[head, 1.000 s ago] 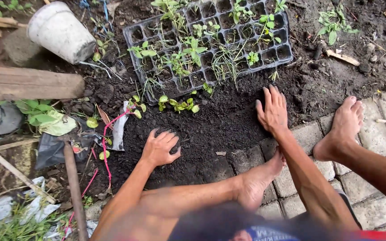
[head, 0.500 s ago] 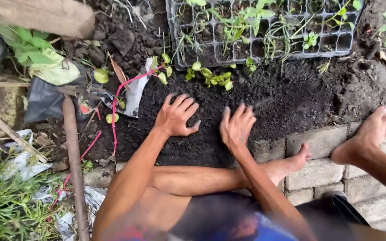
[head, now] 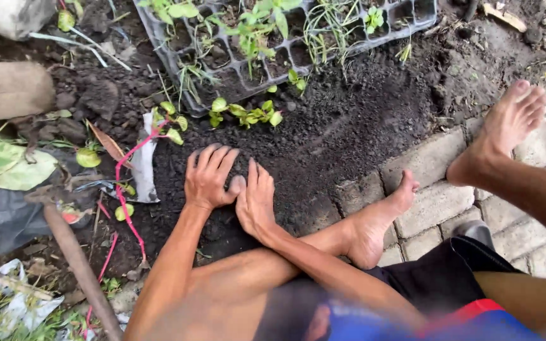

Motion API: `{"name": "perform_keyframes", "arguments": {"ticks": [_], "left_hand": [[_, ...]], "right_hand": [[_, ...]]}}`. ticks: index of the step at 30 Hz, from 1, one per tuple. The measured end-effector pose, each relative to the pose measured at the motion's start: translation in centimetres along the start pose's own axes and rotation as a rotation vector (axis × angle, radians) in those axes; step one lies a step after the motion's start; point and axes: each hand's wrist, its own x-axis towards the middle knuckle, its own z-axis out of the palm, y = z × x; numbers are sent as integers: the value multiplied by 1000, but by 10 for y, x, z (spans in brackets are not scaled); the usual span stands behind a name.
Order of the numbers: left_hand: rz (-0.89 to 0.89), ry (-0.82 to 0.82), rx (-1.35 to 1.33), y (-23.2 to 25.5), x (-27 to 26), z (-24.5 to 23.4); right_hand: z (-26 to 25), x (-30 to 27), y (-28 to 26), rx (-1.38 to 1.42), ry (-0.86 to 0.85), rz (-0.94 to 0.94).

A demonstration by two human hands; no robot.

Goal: Transplanting small seedlings from a nursery tray into a prepared row in the garden soil by hand.

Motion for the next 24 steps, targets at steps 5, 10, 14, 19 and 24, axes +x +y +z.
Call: {"name": "perform_keyframes", "arguments": {"ticks": [5,10,14,19,24], "left_hand": [[-16,-24,11,4,3,-4],[-11,-60,32,3,1,-6],[-54,-59,48,7,3,-5],[-59,-32,82,9,7,-6],[-62,-11,94,5,5,0]], "right_hand": [[5,1,-11,126,-10,112],[0,0,2,187,-88,108],[-54,23,49,265,-405,16],[-103,120,138,-102,319,-6],[-48,153,149,73,405,312]]}}
